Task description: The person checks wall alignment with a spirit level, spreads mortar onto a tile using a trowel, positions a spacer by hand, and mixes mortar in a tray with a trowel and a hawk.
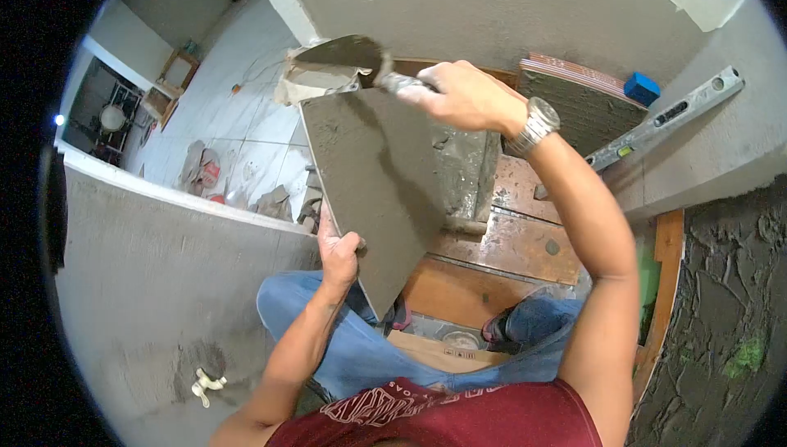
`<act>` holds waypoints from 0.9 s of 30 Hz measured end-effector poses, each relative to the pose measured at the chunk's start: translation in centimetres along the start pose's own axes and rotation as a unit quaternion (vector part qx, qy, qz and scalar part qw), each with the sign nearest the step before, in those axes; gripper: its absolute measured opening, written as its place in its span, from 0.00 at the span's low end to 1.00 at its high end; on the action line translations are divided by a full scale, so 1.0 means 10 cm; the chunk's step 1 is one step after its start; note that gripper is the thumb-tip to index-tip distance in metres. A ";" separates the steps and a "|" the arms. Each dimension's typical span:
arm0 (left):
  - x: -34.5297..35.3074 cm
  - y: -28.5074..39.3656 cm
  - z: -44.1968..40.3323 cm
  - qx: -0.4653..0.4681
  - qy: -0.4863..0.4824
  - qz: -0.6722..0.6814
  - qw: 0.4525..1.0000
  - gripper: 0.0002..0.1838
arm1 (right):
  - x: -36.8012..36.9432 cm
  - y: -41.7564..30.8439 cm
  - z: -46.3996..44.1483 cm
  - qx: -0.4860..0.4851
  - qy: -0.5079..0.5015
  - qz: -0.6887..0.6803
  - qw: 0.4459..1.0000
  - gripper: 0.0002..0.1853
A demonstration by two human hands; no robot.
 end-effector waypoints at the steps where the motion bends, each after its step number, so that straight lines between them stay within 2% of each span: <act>1: 0.01 0.01 0.00 -0.009 -0.009 0.002 1.000 0.41 | -0.02 -0.18 0.13 -0.020 0.002 0.025 0.999 0.27; 3: 0.05 0.03 -0.02 -0.022 -0.029 -0.007 0.999 0.42 | -0.02 -0.38 0.29 -0.054 0.010 0.076 0.996 0.28; 6: 0.06 0.05 0.05 -0.042 -0.019 0.015 0.999 0.42 | 0.07 -0.13 0.09 -0.001 0.010 0.161 0.987 0.29; 8: 0.05 0.04 0.09 -0.020 -0.011 -0.011 1.000 0.42 | 0.34 0.42 -0.33 0.094 -0.015 0.193 0.977 0.32; 11: 0.03 0.03 0.12 -0.013 -0.006 -0.022 1.000 0.41 | 0.69 1.15 -0.83 0.191 -0.024 0.185 0.964 0.26; 14: -0.01 -0.01 0.14 -0.021 -0.007 -0.029 0.999 0.41 | 1.18 1.98 -1.15 0.221 -0.020 0.173 0.959 0.26; 16: 0.00 0.04 0.10 0.014 -0.012 -0.075 0.997 0.38 | 1.33 2.11 -0.87 0.239 -0.014 0.103 0.965 0.28; 17: 0.03 0.03 0.11 0.027 -0.014 -0.094 0.995 0.36 | 1.36 2.20 -0.59 0.272 -0.005 0.007 0.962 0.31; 18: 0.07 0.10 0.09 0.063 -0.029 -0.192 0.979 0.34 | 1.34 2.17 -0.27 0.290 0.062 -0.050 0.954 0.33; 19: 0.08 0.11 0.06 0.065 -0.021 -0.220 0.973 0.33 | 1.49 2.25 -0.01 0.260 0.097 -0.131 0.952 0.33; 20: 0.08 0.11 0.02 0.069 -0.012 -0.248 0.966 0.32 | 1.58 2.22 0.31 0.251 0.160 -0.156 0.942 0.30; 21: 0.05 0.08 0.01 0.052 0.011 -0.286 0.957 0.32 | 1.72 2.20 0.59 0.201 0.170 -0.209 0.942 0.29; 22: 0.02 0.07 0.02 0.033 0.035 -0.325 0.945 0.31 | 2.28 2.68 0.58 0.235 0.129 -0.173 0.948 0.28; 23: 0.07 0.11 0.00 0.042 0.015 -0.265 0.963 0.31 | 2.23 2.59 0.84 0.254 0.036 -0.075 0.964 0.28; 26: -0.02 0.04 0.05 0.086 0.013 -0.287 0.954 0.29 | 2.41 2.78 1.26 0.306 -0.095 0.022 0.947 0.28; 27: -0.01 0.03 0.09 0.079 0.020 -0.233 0.969 0.28 | 2.65 3.04 1.28 0.298 -0.008 -0.034 0.954 0.30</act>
Point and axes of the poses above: each hand's wrist, its own z-axis away from the middle knuckle, its own x-axis out of the palm, y = z × x, the point moved 6 cm from there along -z, towards the middle knuckle, and after that the axes turned 13 degrees about x, right-handed, at the moved point
